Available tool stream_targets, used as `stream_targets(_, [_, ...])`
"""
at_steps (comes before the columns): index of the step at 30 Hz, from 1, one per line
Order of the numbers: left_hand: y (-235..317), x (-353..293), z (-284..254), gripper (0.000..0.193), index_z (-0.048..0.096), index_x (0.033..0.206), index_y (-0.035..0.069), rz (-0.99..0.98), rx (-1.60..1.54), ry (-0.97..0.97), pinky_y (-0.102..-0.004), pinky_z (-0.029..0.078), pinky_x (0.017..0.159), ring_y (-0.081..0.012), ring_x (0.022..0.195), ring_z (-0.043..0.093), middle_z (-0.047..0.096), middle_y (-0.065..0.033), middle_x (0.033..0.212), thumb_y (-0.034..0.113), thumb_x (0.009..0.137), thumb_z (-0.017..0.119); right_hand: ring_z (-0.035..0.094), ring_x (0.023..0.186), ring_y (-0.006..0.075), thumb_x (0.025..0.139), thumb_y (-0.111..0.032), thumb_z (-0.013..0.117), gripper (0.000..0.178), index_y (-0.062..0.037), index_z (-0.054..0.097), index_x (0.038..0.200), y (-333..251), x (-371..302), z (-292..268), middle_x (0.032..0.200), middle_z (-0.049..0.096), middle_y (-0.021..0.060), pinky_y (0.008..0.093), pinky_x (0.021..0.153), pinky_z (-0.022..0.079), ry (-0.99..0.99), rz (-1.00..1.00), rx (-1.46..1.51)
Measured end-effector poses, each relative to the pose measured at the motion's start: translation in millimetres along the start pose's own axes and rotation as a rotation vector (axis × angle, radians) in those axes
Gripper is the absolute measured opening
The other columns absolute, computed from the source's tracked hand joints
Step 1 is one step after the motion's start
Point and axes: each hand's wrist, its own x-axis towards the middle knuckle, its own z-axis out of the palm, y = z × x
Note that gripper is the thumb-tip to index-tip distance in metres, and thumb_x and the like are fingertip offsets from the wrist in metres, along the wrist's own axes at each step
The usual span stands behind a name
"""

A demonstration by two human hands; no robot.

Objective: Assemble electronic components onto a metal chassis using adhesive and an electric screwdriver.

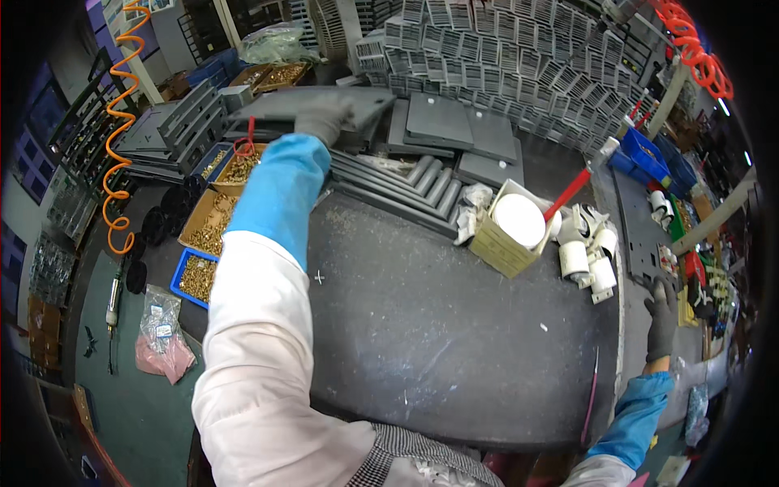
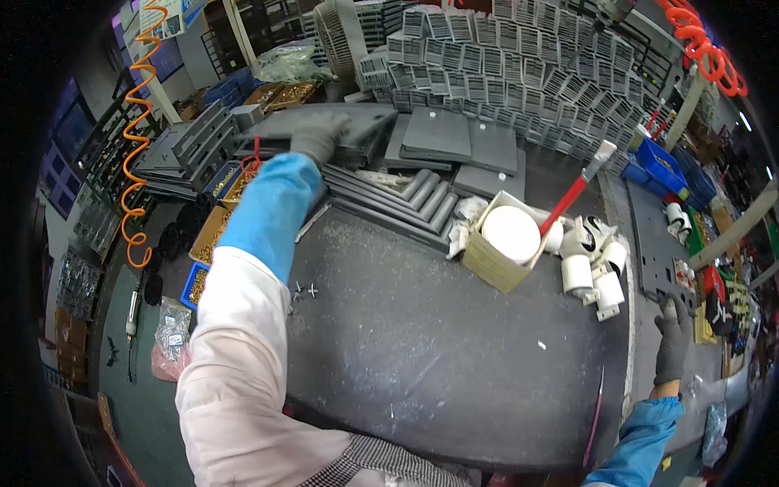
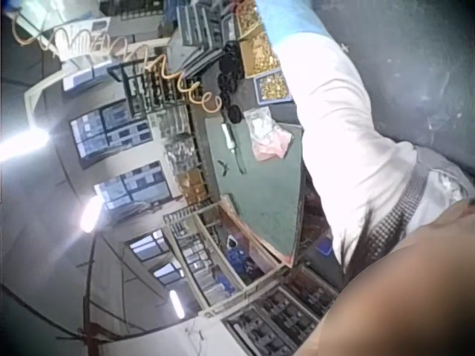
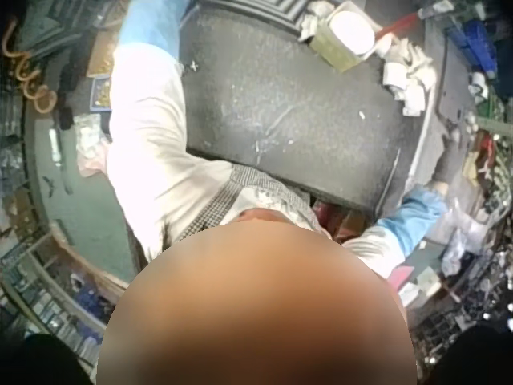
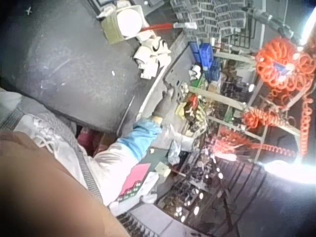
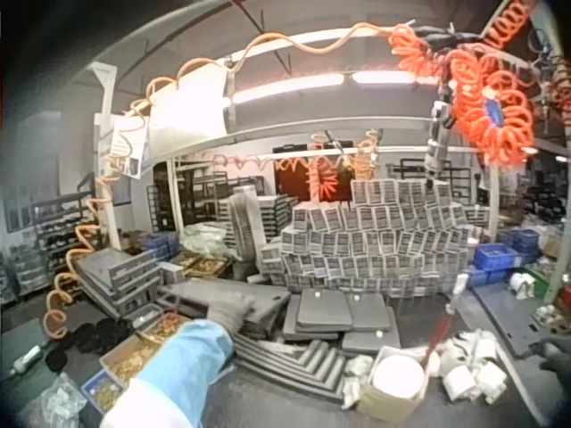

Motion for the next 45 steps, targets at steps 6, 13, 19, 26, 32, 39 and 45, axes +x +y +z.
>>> stream_targets(6, [-26.4,13.4,-138.9,0.019,0.073,0.106,0.015,-0.023,-0.392,0.745,-0.0387,0.056,0.082,-0.0303,0.089,0.07,0.073,-0.0105,0.095,0.012,0.087,0.074,0.057,0.123,0.0205,0.101,-0.032,0.057,0.043,-0.0023,0.061,0.132,-115.1,-83.7,24.6,0.137,0.059,0.0095,0.036,0.098,0.048,0.024,-0.208,0.031])
stream_targets(13, [-55.7,-125.3,-324.5,0.033,0.067,0.122,-0.001,-0.236,-0.746,0.98,-0.0353,0.052,0.089,-0.0193,0.101,0.067,0.071,-0.0095,0.119,0.017,0.095,0.069,0.061,0.112,0.0201,0.093,-0.013,0.058,0.042,0.0025,0.06,0.131,-167.6,-158.9,83.2,0.122,0.065,0.0121,0.0337,0.098,0.049,-0.489,-0.304,0.152])
stream_targets(19, [8.7,-236.1,-325.1,0.032,0.06,0.127,-0.005,-0.528,-1.083,0.746,-0.032,0.052,0.093,-0.0212,0.104,0.065,0.068,-0.0137,0.118,0.018,0.105,0.057,0.059,0.115,0.0189,0.095,-0.021,0.057,0.053,0.0022,0.05,0.142,-159.5,-215.1,179.4,0.128,0.062,0.011,0.0348,0.099,0.048,-0.676,0.005,0.757])
stream_targets(26, [124.7,-328.4,-278.4,0.04,0.053,0.135,-0.004,-0.888,-2.452,0.423,-0.0369,0.05,0.102,-0.0229,0.122,0.058,0.06,-0.0141,0.132,0.023,0.106,0.055,0.059,0.094,0.0127,0.093,-0.016,0.056,0.047,0.0031,0.057,0.135,-145.7,-266.3,161.9,0.118,0.065,0.0087,0.0275,0.082,0.048,-0.445,0.143,0.675])
stream_targets(32, [193.6,-401.2,-256.5,0.027,0.06,0.123,0.001,-1.195,-2.293,-0.37,-0.0329,0.056,0.084,-0.0171,0.101,0.064,0.064,-0.0111,0.116,0.019,0.102,0.057,0.06,0.094,0.0127,0.09,-0.012,0.057,0.046,0.0049,0.058,0.133,-62.2,-271.9,85.4,0.112,0.066,0.0076,0.0271,0.084,0.049,-0.327,0.339,0.488])
stream_targets(39, [187.2,-392.3,-278.2,0.034,0.064,0.118,-0.002,-0.972,-1.561,-0.74,-0.0289,0.056,0.073,-0.0165,0.085,0.067,0.068,-0.0078,0.102,0.025,0.1,0.057,0.063,0.098,0.0185,0.089,-0.019,0.066,0.051,0.003,0.058,0.134,-33.4,-264.9,57.1,0.112,0.068,0.0123,0.0325,0.086,0.05,-0.25,0.26,-0.099])
stream_targets(45, [188.5,-392.3,-272.3,0.028,0.073,0.099,0.001,-0.728,-0.982,-0.667,-0.0347,0.051,0.064,-0.0207,0.07,0.068,0.068,-0.012,0.073,0.027,0.093,0.066,0.059,0.121,0.0349,0.085,-0.02,0.073,0.048,-0.0042,0.061,0.13,-93.5,-218.5,71.0,0.133,0.058,0.0181,0.0392,0.1,0.048,-0.175,-0.397,-0.322])
